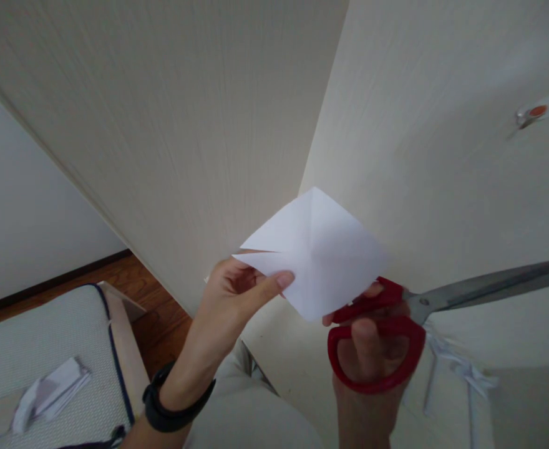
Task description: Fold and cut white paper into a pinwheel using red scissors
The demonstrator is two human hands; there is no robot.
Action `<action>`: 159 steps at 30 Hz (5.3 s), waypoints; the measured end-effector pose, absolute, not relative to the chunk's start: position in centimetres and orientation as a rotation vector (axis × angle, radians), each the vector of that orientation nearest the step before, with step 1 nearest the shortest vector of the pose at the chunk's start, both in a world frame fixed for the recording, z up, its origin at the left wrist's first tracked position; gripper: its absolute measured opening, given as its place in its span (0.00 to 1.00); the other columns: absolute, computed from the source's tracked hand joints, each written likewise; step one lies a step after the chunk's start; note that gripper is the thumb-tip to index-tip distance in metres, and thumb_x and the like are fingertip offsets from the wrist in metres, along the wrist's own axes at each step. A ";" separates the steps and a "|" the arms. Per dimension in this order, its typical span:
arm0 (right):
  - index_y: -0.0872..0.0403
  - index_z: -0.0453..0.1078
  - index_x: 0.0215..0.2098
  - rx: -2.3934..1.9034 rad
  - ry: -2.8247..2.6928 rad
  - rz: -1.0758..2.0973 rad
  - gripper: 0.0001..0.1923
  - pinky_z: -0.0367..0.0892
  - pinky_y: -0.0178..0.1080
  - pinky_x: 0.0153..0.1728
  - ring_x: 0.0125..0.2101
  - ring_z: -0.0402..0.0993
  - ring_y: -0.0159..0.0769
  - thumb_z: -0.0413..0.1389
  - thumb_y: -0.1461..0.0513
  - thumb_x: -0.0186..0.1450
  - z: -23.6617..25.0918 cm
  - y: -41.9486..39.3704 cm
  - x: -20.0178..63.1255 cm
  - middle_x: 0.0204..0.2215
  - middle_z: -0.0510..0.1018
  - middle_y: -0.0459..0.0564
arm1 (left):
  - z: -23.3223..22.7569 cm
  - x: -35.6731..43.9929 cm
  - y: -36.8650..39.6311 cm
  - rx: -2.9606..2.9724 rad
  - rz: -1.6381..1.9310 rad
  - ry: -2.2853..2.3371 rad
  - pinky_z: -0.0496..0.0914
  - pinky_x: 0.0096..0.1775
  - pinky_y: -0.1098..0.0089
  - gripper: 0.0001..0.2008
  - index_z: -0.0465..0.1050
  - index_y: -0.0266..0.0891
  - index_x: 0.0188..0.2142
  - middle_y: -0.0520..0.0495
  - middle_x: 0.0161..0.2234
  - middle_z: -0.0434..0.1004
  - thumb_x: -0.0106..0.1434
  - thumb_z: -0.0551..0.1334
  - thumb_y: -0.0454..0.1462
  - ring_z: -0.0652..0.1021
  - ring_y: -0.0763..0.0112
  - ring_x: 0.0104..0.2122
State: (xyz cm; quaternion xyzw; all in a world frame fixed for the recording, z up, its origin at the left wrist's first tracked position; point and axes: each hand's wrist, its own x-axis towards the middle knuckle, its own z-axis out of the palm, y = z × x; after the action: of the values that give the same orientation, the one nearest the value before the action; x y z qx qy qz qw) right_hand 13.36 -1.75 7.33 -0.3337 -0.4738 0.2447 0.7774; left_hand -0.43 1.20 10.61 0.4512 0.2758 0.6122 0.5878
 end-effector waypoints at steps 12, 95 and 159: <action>0.49 0.66 0.33 -0.586 -1.174 1.114 0.24 0.60 0.29 0.16 0.16 0.64 0.28 0.64 0.42 0.54 5.1 -1.7 15.7 0.18 0.69 0.39 | 12.1 -1.3 1.9 1.181 1.663 0.754 0.72 0.29 0.78 0.06 0.82 0.47 0.35 0.56 0.27 0.80 0.58 0.70 0.34 0.75 0.76 0.25; 0.49 0.62 0.35 -1.047 -1.455 1.156 0.21 0.66 0.38 0.29 0.28 0.67 0.35 0.49 0.41 0.66 7.8 -4.3 12.2 0.29 0.69 0.47 | 14.2 -1.2 1.3 1.351 1.604 0.909 0.73 0.27 0.79 0.04 0.79 0.41 0.30 0.55 0.28 0.81 0.55 0.70 0.31 0.77 0.77 0.24; 0.51 0.62 0.32 -1.013 -1.391 1.211 0.29 0.62 0.35 0.24 0.26 0.64 0.32 0.45 0.35 0.64 7.1 -3.9 12.0 0.27 0.67 0.45 | 14.3 -1.7 1.0 1.383 1.430 1.004 0.71 0.25 0.76 0.09 0.75 0.37 0.32 0.52 0.26 0.79 0.51 0.71 0.32 0.77 0.74 0.22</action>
State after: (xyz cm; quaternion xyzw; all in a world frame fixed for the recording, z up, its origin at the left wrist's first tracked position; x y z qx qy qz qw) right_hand 11.99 -3.85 7.08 -0.4182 -0.5741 0.4997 0.4958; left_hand -1.67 0.99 14.33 0.5569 0.4044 0.5761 0.4409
